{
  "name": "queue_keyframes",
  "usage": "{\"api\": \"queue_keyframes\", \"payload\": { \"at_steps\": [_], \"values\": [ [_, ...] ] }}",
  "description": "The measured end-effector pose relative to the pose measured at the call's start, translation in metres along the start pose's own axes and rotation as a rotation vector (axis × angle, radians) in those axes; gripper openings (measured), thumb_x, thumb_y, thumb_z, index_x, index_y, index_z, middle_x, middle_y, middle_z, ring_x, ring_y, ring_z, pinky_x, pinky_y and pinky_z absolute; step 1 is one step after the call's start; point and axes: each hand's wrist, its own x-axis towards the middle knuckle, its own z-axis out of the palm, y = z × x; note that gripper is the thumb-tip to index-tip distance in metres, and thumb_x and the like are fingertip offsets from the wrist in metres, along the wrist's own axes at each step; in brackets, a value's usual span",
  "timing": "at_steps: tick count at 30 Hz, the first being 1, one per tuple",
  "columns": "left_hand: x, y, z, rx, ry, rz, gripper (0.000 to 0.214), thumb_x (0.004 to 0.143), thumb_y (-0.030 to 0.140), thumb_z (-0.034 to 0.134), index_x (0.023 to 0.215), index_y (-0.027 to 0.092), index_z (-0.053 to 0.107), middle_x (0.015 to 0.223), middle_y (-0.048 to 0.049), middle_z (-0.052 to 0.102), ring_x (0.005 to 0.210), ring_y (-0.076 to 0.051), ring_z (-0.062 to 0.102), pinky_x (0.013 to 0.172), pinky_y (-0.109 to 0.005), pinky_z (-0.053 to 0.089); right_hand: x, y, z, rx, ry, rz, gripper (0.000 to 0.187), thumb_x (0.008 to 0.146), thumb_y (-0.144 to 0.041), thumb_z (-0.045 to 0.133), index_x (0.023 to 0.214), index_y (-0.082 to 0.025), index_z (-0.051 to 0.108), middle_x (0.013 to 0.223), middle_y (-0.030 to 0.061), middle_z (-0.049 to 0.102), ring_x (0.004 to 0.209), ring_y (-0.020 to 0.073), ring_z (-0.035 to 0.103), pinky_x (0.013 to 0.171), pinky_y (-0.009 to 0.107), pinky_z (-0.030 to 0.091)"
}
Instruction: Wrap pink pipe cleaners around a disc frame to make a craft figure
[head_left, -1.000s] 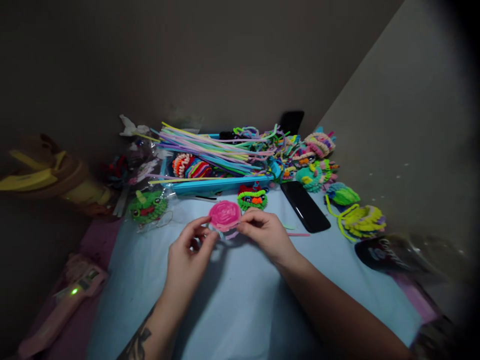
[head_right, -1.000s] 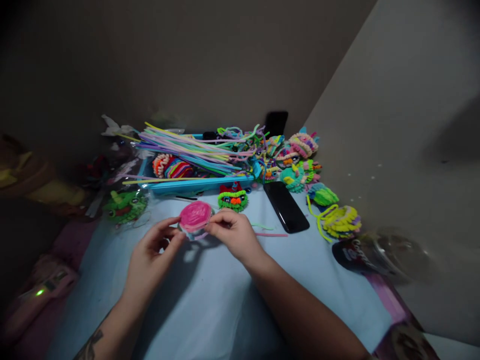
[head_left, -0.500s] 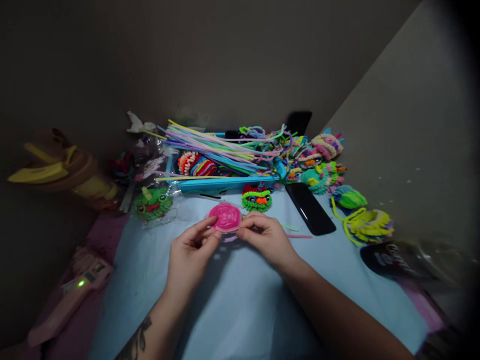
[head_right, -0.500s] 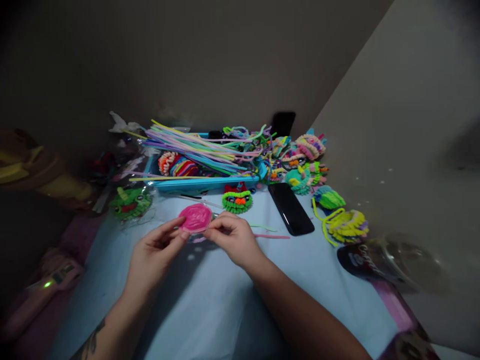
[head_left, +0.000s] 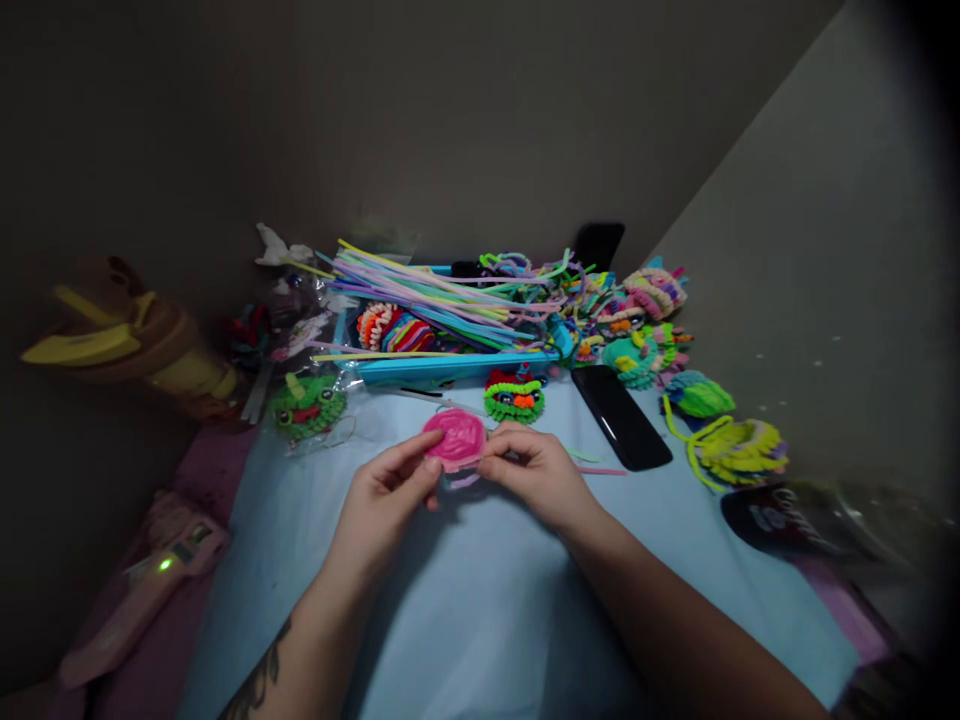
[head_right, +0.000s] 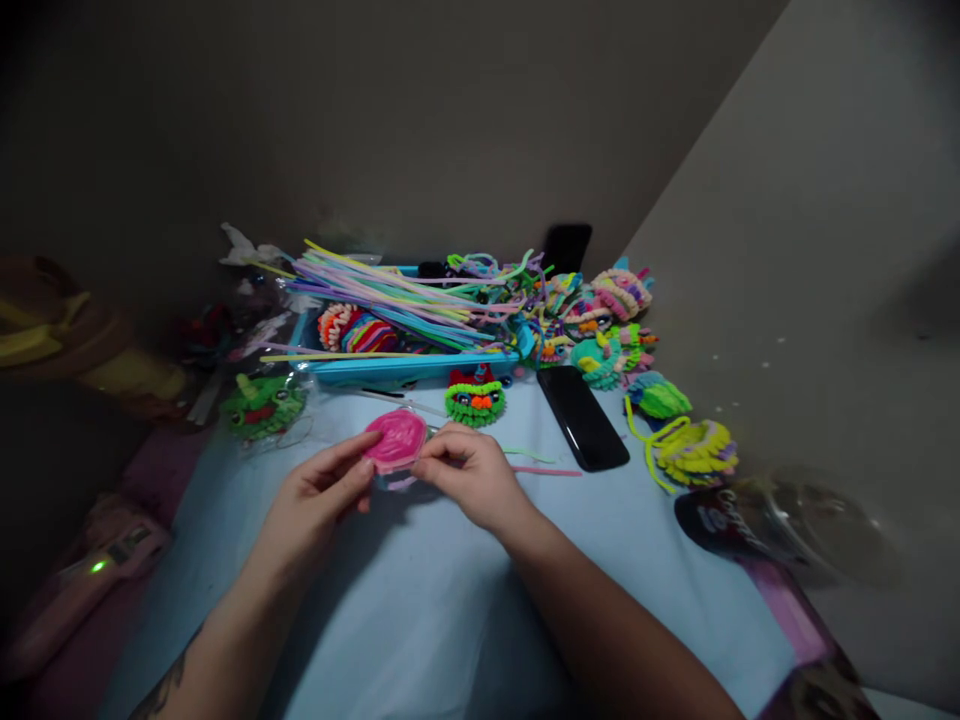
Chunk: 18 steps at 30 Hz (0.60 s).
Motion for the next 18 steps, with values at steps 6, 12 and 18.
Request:
{"api": "queue_keyframes", "payload": {
  "at_steps": [6,12,18],
  "values": [
    [0.0004,-0.0024,-0.0004,-0.003,0.011,-0.01,0.032,0.06,0.025,0.079,0.091,0.017,0.074,0.06,0.0,0.065,0.05,-0.007,0.051,0.049,-0.018,0.041,0.0009,0.0002,0.002,-0.071,0.056,0.001,0.015,0.075,-0.032,0.067,0.067,-0.019,0.065,0.068,0.0003,0.057,0.067,0.0144,0.054,0.062,0.026,0.04],
    [-0.0028,-0.0028,0.0012,0.176,0.057,0.053,0.035,0.058,0.024,0.079,0.092,0.015,0.075,0.057,-0.0004,0.062,0.052,-0.008,0.05,0.05,-0.019,0.039,-0.0005,0.0031,0.003,-0.087,0.029,-0.02,0.019,0.079,-0.033,0.064,0.067,-0.018,0.062,0.069,0.0001,0.056,0.068,0.0137,0.053,0.063,0.025,0.04],
    [-0.0063,-0.0011,0.0036,0.283,0.132,0.095,0.034,0.062,0.029,0.076,0.093,0.016,0.075,0.053,0.0011,0.058,0.047,-0.007,0.045,0.046,-0.019,0.035,-0.0009,0.0033,0.0041,-0.08,0.013,-0.042,0.014,0.079,-0.029,0.064,0.069,-0.019,0.063,0.071,0.0005,0.058,0.071,0.0144,0.055,0.065,0.026,0.041]
  ]
}}
